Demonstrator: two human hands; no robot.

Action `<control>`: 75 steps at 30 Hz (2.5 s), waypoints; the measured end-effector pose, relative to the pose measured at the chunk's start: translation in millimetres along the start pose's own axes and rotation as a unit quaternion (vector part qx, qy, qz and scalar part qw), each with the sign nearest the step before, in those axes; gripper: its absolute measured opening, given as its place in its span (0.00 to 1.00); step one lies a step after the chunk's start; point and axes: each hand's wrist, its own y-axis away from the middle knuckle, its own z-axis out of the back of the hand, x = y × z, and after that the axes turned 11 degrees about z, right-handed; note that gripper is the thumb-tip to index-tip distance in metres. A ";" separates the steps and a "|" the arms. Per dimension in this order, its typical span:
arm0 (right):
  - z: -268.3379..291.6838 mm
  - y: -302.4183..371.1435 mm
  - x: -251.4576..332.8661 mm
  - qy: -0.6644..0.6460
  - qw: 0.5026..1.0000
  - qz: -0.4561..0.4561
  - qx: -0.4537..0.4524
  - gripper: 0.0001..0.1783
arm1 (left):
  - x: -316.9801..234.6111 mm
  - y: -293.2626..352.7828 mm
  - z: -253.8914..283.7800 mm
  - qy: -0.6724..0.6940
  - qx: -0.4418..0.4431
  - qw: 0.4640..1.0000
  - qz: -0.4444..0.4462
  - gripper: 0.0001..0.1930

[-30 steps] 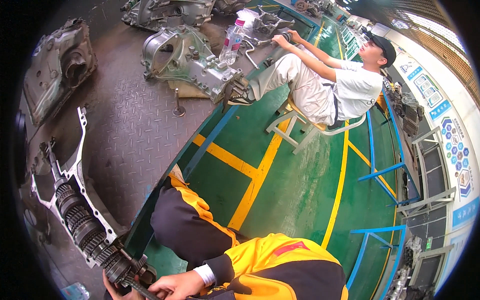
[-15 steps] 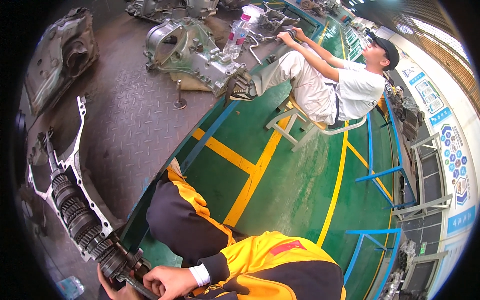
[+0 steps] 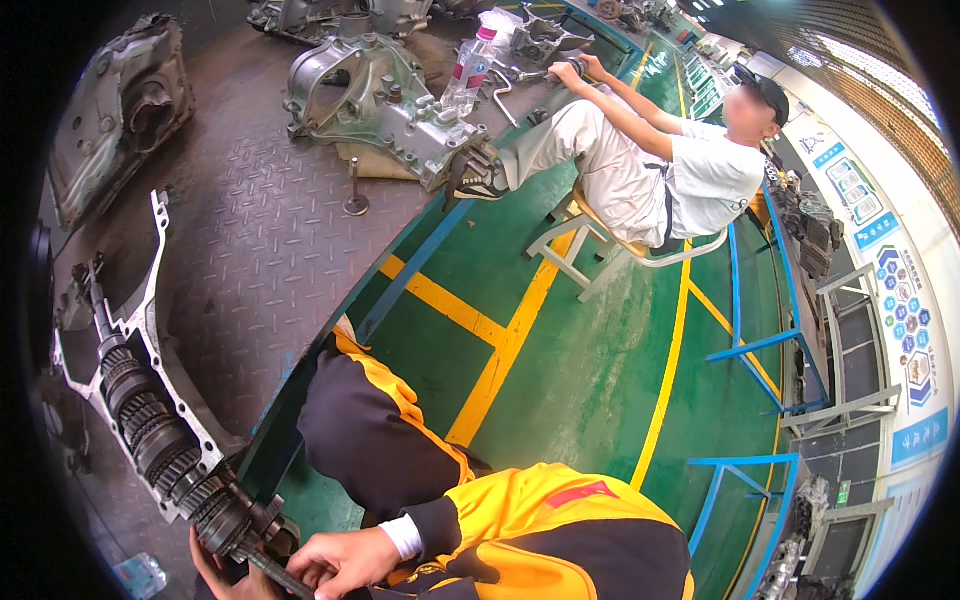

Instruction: The person uses their hands to rotate and check the alignment of gears and shafts inside an open gearbox housing.

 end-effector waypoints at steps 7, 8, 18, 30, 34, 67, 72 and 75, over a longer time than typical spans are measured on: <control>2.8 -12.3 -3.7 0.242 0.965 -0.027 -0.093 0.28 | -6.0 -1.2 -6.4 0.018 -0.015 1.000 0.013 0.35; 2.9 -13.9 -6.7 0.287 0.953 -0.005 -0.097 0.30 | -7.9 -2.3 -6.3 0.014 -0.013 1.000 0.010 0.35; 4.8 -0.2 -12.5 -0.015 0.999 0.031 0.031 0.27 | -8.9 -6.5 10.7 -0.063 0.110 0.991 0.042 0.40; -31.4 -10.5 27.7 0.489 0.863 -0.039 -0.118 0.31 | 10.9 0.5 8.4 0.014 0.127 0.990 0.066 0.40; -1.7 -4.0 0.3 0.162 0.987 0.010 0.015 0.29 | 1.3 7.7 -0.3 0.027 -0.044 0.989 0.140 0.39; -5.6 -0.3 23.8 0.152 0.988 -0.035 -0.003 0.28 | 11.1 -7.6 14.6 0.063 -0.015 0.997 -0.044 0.31; -8.5 -4.0 41.5 0.607 0.776 0.168 -0.004 0.12 | 9.9 -10.9 24.3 0.095 0.009 0.991 -0.095 0.29; -12.2 -4.0 56.1 0.709 0.661 0.242 -0.034 0.12 | 6.9 -11.2 19.9 0.055 0.005 0.993 -0.103 0.27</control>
